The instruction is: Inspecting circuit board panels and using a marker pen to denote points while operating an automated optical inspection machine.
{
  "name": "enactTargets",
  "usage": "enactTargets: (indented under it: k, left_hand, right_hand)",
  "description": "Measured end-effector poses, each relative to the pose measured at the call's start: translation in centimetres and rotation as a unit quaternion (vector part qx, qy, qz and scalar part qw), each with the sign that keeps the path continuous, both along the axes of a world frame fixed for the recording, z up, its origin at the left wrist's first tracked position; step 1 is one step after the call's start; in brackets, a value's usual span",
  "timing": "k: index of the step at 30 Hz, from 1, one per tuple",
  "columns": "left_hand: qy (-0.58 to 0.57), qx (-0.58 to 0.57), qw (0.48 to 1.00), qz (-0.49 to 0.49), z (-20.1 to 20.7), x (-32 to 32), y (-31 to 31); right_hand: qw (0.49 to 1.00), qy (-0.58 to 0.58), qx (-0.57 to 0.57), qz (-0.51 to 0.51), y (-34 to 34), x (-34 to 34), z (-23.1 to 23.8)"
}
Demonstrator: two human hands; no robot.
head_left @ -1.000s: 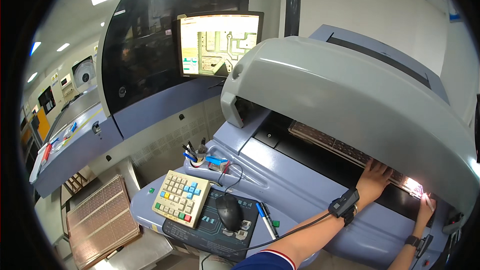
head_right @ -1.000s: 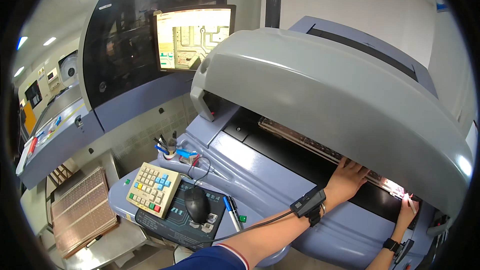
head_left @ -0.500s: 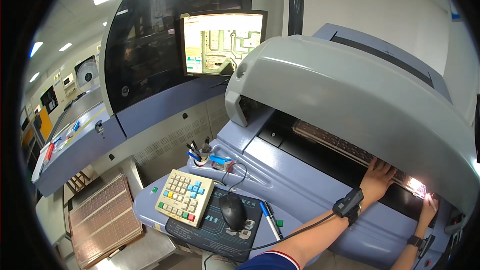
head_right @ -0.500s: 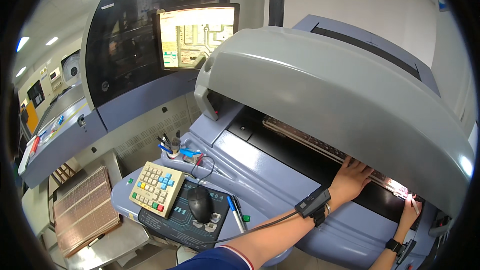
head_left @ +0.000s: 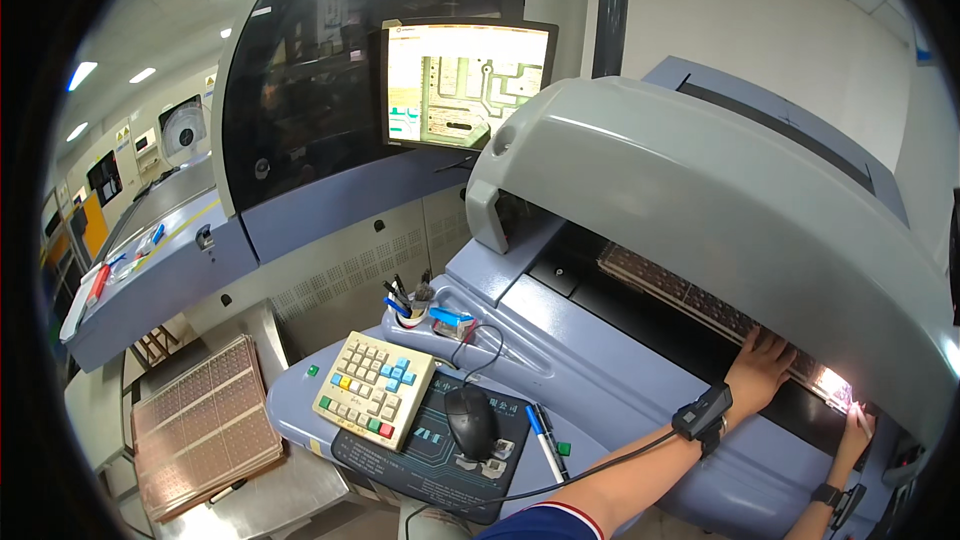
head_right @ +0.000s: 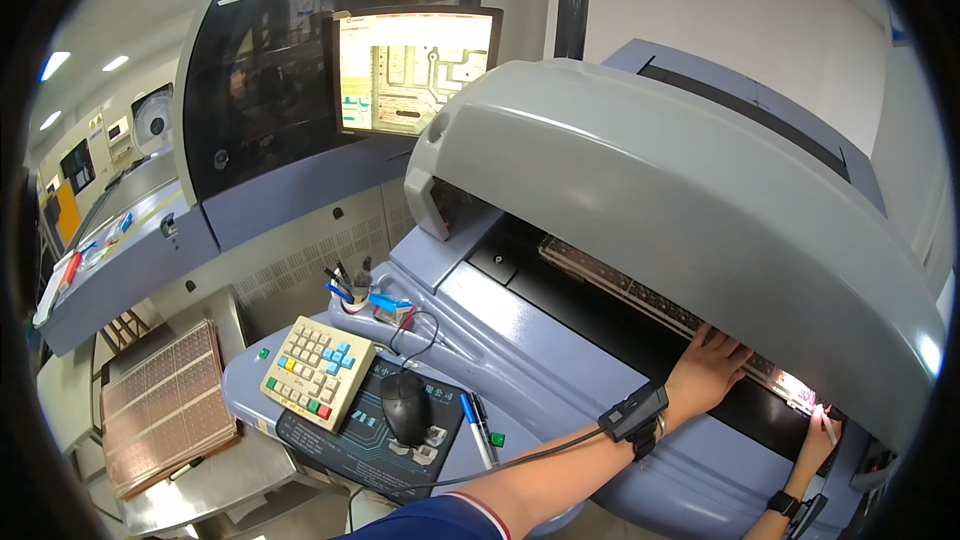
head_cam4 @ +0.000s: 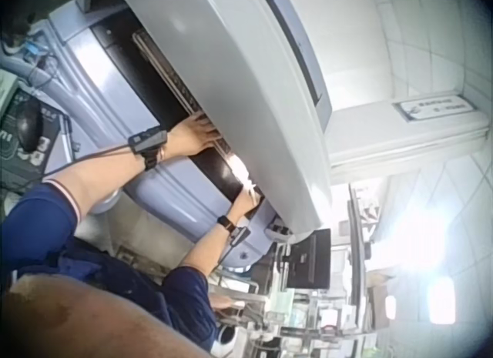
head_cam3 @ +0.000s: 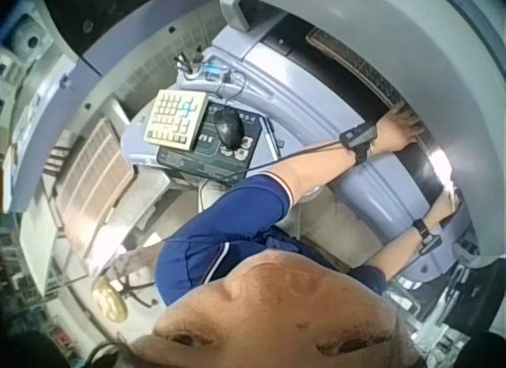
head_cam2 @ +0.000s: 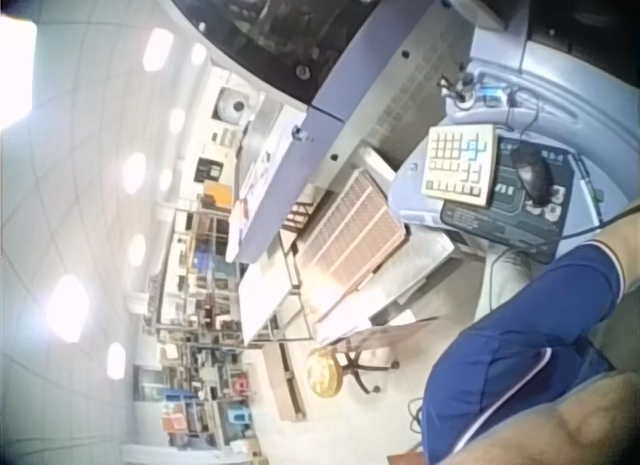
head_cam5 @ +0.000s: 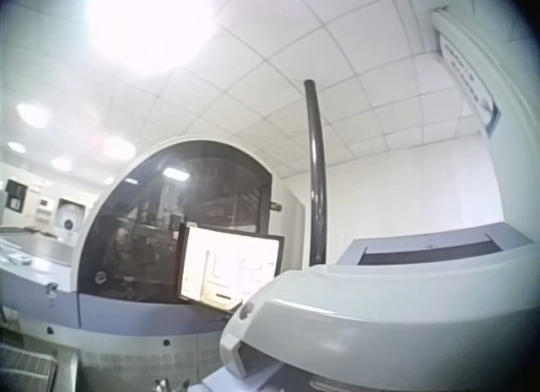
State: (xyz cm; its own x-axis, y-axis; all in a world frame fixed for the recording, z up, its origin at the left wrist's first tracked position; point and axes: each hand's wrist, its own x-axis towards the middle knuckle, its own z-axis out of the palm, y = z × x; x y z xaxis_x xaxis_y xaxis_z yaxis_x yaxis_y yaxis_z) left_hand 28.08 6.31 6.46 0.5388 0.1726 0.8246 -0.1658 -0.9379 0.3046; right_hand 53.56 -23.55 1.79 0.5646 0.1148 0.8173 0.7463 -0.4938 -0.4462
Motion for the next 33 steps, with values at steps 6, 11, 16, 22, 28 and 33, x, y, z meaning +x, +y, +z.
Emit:
enactTargets:
  k: [6, 11, 16, 22, 28, 33]
  left_hand:
    - [-0.004, 0.004, 1.000, 0.003, -0.3, 0.3, 0.1]
    - [-0.001, 0.007, 1.000, 0.007, -0.5, 0.4, 0.1]
    - [-0.002, 0.012, 1.000, 0.009, -0.4, 0.5, -0.1]
    - [0.004, 0.006, 1.000, 0.005, -0.4, 0.3, 0.0]
    - [-0.002, 0.008, 1.000, 0.005, -0.4, 0.2, 0.0]
    - [-0.004, 0.016, 1.000, 0.010, -0.4, 0.6, -0.2]
  right_hand:
    - [0.999, 0.004, 0.028, 0.024, 0.7, -1.1, 0.7]
    - [0.998, 0.034, 0.040, 0.044, 0.9, -2.2, 1.3]
    - [0.998, 0.039, 0.035, 0.047, 0.1, -1.3, 1.0]
    - [0.998, 0.040, 0.031, 0.047, 0.1, -1.0, 0.7]
    - [0.998, 0.036, 0.026, 0.044, 0.2, -1.1, 0.7]
    - [0.999, 0.015, 0.028, 0.030, -0.2, -0.2, 0.5]
